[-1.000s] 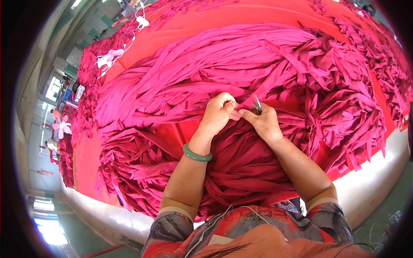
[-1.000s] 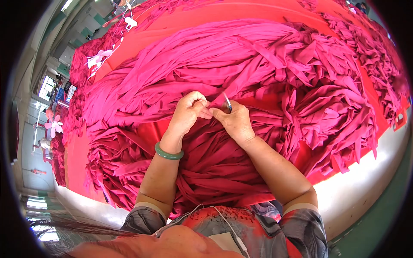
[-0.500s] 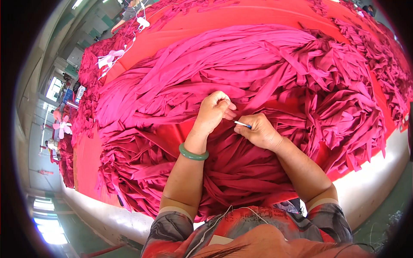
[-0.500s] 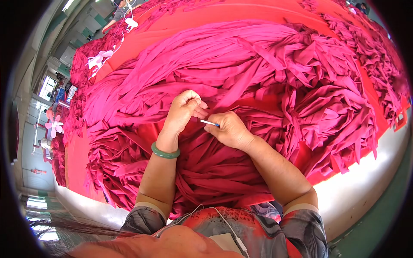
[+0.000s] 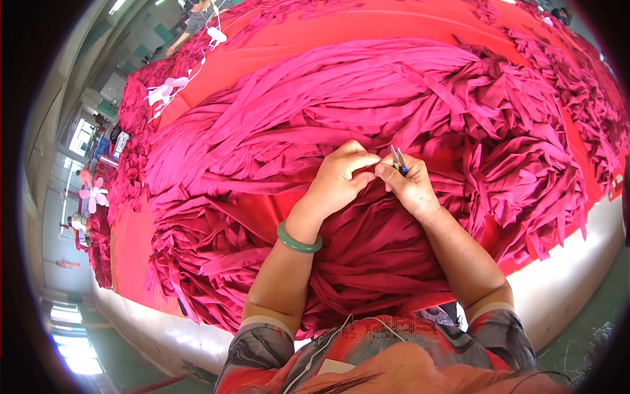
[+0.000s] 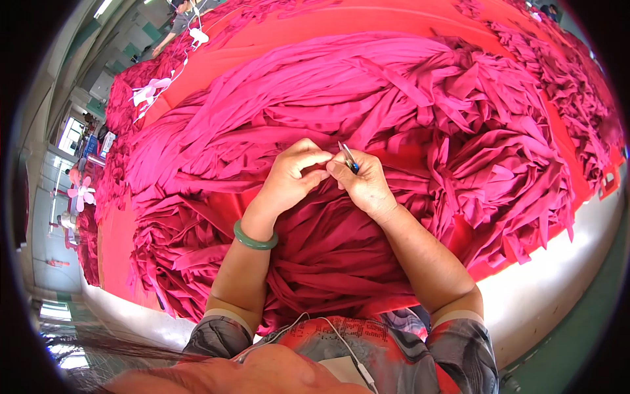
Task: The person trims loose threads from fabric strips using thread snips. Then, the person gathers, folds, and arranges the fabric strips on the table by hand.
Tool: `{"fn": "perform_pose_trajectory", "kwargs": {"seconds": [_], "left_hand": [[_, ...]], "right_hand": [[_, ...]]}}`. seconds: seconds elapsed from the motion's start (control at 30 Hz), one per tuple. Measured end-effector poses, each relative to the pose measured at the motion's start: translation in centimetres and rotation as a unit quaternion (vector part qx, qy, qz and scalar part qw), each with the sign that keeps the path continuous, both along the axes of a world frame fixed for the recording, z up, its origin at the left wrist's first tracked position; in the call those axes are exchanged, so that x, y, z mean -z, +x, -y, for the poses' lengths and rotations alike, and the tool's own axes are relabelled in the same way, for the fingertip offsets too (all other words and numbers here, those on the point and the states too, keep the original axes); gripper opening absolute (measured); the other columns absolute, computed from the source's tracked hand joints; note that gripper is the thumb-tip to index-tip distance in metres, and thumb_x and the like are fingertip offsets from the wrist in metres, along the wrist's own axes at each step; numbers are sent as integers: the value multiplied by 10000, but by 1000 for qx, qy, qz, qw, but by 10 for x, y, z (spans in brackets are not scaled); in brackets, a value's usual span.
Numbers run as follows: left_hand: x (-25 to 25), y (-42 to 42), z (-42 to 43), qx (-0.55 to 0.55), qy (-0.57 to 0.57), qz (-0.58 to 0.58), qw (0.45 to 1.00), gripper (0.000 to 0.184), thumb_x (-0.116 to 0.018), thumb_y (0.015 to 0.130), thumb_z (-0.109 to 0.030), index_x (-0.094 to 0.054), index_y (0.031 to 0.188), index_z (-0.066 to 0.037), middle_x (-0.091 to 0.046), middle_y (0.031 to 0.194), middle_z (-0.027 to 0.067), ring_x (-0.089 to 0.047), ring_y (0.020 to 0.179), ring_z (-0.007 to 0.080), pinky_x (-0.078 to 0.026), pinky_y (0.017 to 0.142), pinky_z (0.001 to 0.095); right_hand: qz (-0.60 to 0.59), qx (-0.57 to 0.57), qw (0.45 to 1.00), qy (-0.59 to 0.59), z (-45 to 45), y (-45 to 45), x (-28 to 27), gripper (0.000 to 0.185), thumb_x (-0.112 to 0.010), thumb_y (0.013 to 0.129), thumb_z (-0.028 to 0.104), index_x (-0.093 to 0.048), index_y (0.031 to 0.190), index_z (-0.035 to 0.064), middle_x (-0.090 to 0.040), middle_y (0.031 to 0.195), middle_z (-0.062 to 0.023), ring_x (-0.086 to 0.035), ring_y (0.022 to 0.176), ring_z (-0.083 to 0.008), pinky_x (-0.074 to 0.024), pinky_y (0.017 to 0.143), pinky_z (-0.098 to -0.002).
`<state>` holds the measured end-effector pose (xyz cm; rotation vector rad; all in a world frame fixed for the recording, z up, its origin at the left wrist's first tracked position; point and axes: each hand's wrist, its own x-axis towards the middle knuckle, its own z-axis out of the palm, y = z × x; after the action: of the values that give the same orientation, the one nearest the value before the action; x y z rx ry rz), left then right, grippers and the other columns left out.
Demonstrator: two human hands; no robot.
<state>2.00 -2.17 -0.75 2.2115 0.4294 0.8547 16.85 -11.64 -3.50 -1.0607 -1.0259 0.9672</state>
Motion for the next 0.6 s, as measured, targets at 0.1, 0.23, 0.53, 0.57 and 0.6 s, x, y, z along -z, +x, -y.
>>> {"fn": "perform_pose_trajectory", "kwargs": {"seconds": [0.1, 0.23, 0.53, 0.57, 0.6], "left_hand": [[6, 0, -3, -40, -22, -24, 999, 119, -643, 816, 38, -668, 924, -4, -605, 782, 40, -581, 597, 106, -474, 528, 238], [0, -3, -4, -94, -318, 7, 943, 87, -614, 897, -76, -659, 896, -2, -643, 697, 56, -595, 538, 104, -498, 505, 227], [5, -5, -11, -68, -392, 95, 912, 80, -551, 924, -46, -588, 891, 16, -617, 767, 86, -653, 652, 165, -570, 579, 290], [5, -5, -11, -68, -396, 96, 911, 76, -538, 927, -28, -575, 887, 24, -606, 760, 86, -654, 653, 168, -575, 579, 293], [6, -5, -12, -68, -395, 96, 911, 75, -539, 926, -27, -575, 885, 24, -607, 761, 87, -654, 655, 169, -576, 582, 293]], "right_hand": [[27, 0, 998, 49, -1, -5, 3, 181, -590, 938, 203, -604, 837, 55, -483, 601, 47, -411, 521, -19, -322, 474, -197], [-208, -8, 977, -51, 7, -9, -17, 480, -351, 989, 464, -578, 906, 49, -417, 584, 31, -270, 446, -48, -222, 416, -210], [-330, -203, 890, -238, -1, -13, -5, 449, -321, 988, 396, -601, 896, 57, -449, 582, 36, -275, 412, -50, -216, 382, -215], [-333, -202, 889, -241, -1, -13, -3, 441, -325, 989, 391, -597, 894, 58, -450, 582, 37, -274, 410, -49, -214, 380, -214], [-336, -202, 887, -244, -1, -13, -2, 432, -329, 989, 386, -594, 893, 58, -450, 583, 38, -273, 408, -48, -212, 377, -213]]}}
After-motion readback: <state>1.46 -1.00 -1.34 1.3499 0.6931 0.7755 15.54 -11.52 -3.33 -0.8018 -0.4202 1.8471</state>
